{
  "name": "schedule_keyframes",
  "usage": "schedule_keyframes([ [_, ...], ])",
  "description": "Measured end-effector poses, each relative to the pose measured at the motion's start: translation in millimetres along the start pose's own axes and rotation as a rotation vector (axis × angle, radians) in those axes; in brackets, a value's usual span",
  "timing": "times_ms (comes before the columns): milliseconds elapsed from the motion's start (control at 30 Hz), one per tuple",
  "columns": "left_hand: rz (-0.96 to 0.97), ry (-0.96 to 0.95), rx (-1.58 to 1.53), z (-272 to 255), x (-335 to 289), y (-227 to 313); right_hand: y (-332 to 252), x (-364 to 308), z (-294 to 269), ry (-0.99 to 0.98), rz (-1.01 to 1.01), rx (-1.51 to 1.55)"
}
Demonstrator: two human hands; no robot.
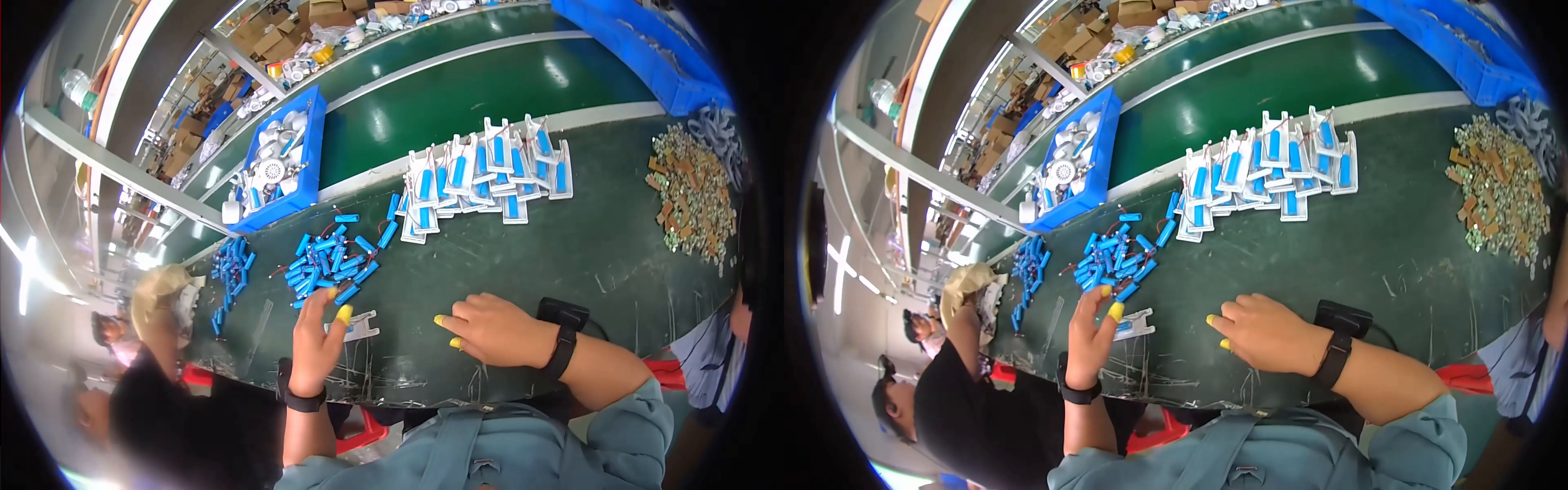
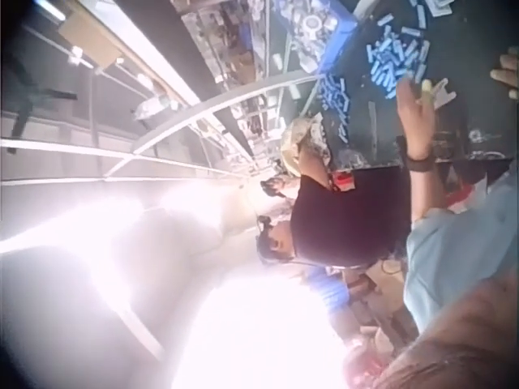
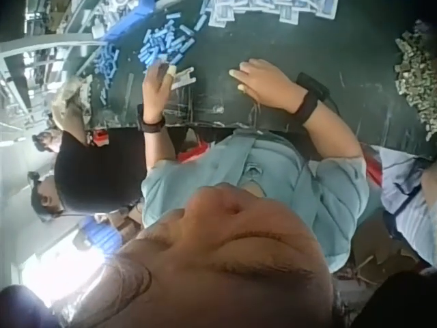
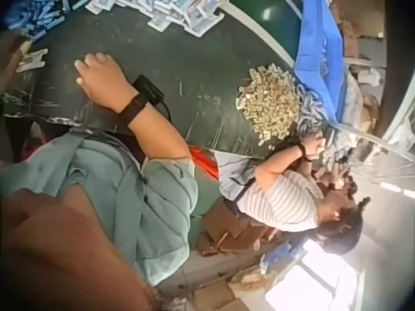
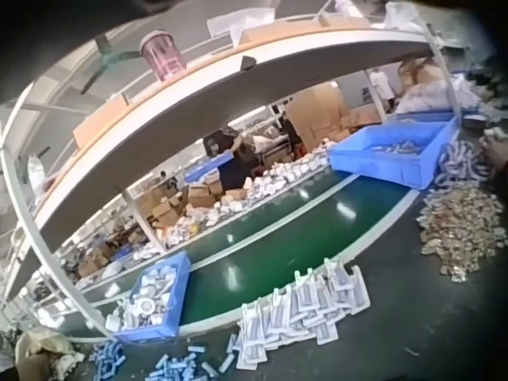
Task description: The person sorts battery packs and white plastic housings by hand, then picks up a blue tray of electronic components. They take a housing and a battery pack, connect the battery wires to the circuit board, and fit the components together.
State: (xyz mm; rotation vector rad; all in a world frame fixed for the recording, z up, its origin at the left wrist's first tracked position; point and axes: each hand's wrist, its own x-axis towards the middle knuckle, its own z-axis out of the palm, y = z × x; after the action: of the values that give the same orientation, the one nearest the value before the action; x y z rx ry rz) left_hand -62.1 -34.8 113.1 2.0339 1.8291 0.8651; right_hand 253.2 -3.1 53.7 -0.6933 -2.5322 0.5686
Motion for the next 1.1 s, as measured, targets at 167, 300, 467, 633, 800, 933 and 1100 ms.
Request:
schedule_keyframes([
  [167, -0.033, -0.181, 0.169, -4, -39, -28, 4, -6, 2, 0.019, 0.005, 0.008],
  [300, 0.107, -0.186, 0.273, -1, -49, -30, 3, -5, 9, 0.027, 0.012, 0.015],
  [467, 0.121, -0.183, 0.23, -5, -26, 12, 1, -4, 14, 0.012, 0.022, -0.01],
  [633, 0.216, -0.111, -0.063, 33, 64, 54, 4, -8, 14, -0.022, 0.044, -0.02],
  [800, 0.173, 0.01, -0.133, 91, 162, 67, 6, -4, 20, 0.055, 0.004, 0.026],
  [933, 0.063, -0.029, 0.111, 116, 183, 84, 5, -2, 23, 0.082, -0.013, 0.017],
  [1100, 0.248, 0.021, -0.033, 110, 155, 61, 5, -5, 20, 0.05, 0.026, 0.024],
])
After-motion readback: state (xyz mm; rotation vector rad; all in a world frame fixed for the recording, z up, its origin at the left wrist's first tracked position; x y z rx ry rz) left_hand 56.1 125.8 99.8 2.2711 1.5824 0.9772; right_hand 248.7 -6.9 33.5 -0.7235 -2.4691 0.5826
